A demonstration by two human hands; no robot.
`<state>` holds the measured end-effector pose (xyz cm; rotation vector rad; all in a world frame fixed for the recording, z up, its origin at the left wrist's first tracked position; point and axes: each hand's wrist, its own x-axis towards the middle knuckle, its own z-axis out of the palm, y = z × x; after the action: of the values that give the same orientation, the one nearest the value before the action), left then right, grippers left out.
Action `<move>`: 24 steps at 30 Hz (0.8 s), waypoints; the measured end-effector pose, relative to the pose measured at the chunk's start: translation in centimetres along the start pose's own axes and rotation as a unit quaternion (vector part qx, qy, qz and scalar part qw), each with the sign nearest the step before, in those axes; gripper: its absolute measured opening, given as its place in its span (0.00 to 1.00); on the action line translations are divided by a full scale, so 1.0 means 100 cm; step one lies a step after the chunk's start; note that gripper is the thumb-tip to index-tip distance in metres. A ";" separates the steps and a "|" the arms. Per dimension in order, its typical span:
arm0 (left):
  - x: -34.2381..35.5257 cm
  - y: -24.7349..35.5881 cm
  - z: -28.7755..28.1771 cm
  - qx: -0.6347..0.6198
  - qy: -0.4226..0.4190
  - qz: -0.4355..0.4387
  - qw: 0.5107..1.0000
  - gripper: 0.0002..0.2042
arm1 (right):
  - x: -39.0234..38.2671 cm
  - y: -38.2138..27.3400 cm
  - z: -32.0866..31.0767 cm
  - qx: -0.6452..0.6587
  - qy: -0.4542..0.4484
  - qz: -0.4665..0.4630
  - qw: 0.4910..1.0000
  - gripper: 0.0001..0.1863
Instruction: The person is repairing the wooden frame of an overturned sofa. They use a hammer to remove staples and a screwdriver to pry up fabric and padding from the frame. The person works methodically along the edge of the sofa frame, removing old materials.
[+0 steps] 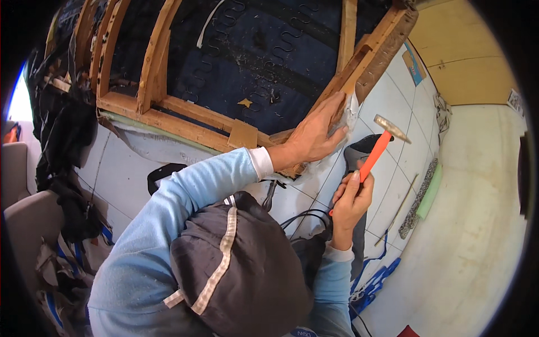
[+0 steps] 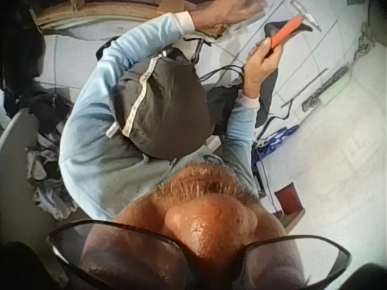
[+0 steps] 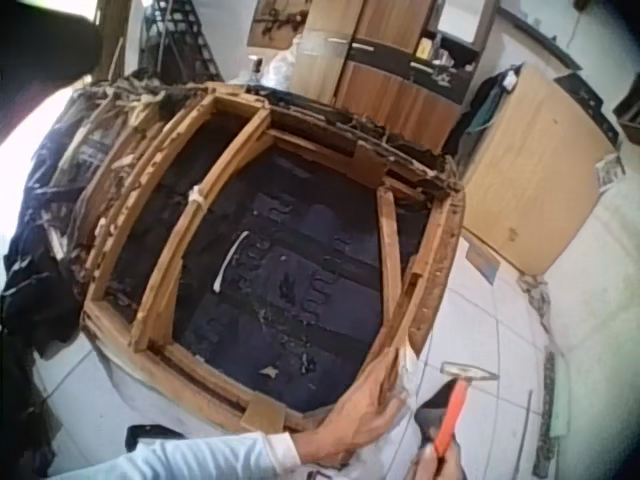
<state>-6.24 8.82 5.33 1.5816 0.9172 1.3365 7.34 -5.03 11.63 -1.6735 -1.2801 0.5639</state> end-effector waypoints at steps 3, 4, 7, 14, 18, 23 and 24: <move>-0.006 -0.006 0.002 -0.055 0.010 -0.068 0.996 0.42 | 0.027 -0.007 -0.015 -0.230 -0.013 -0.219 0.948 0.21; -0.011 -0.011 0.000 -0.021 0.003 -0.067 0.998 0.43 | 0.038 -0.016 -0.019 -0.309 -0.017 -0.311 0.898 0.26; -0.025 -0.020 -0.004 0.053 -0.022 -0.050 0.997 0.45 | 0.060 -0.032 -0.034 -0.504 -0.079 -0.388 0.767 0.34; -0.037 -0.028 0.002 0.109 -0.058 -0.035 0.992 0.48 | 0.056 -0.084 -0.026 -0.374 -0.151 -0.618 0.675 0.33; -0.039 -0.028 0.003 0.120 -0.057 -0.021 0.991 0.51 | 0.071 -0.085 -0.017 -0.671 -0.136 -0.400 0.610 0.34; -0.042 -0.034 0.003 0.131 -0.052 -0.011 0.990 0.48 | 0.050 -0.128 0.014 -0.483 -0.149 -0.588 0.632 0.34; -0.041 -0.033 0.002 0.132 -0.068 -0.020 0.989 0.48 | 0.046 -0.134 0.016 -0.435 -0.161 -0.625 0.628 0.34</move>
<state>-6.76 6.27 0.81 1.8207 1.0673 1.0977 1.09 0.22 23.26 -0.8081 -2.8142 -0.7959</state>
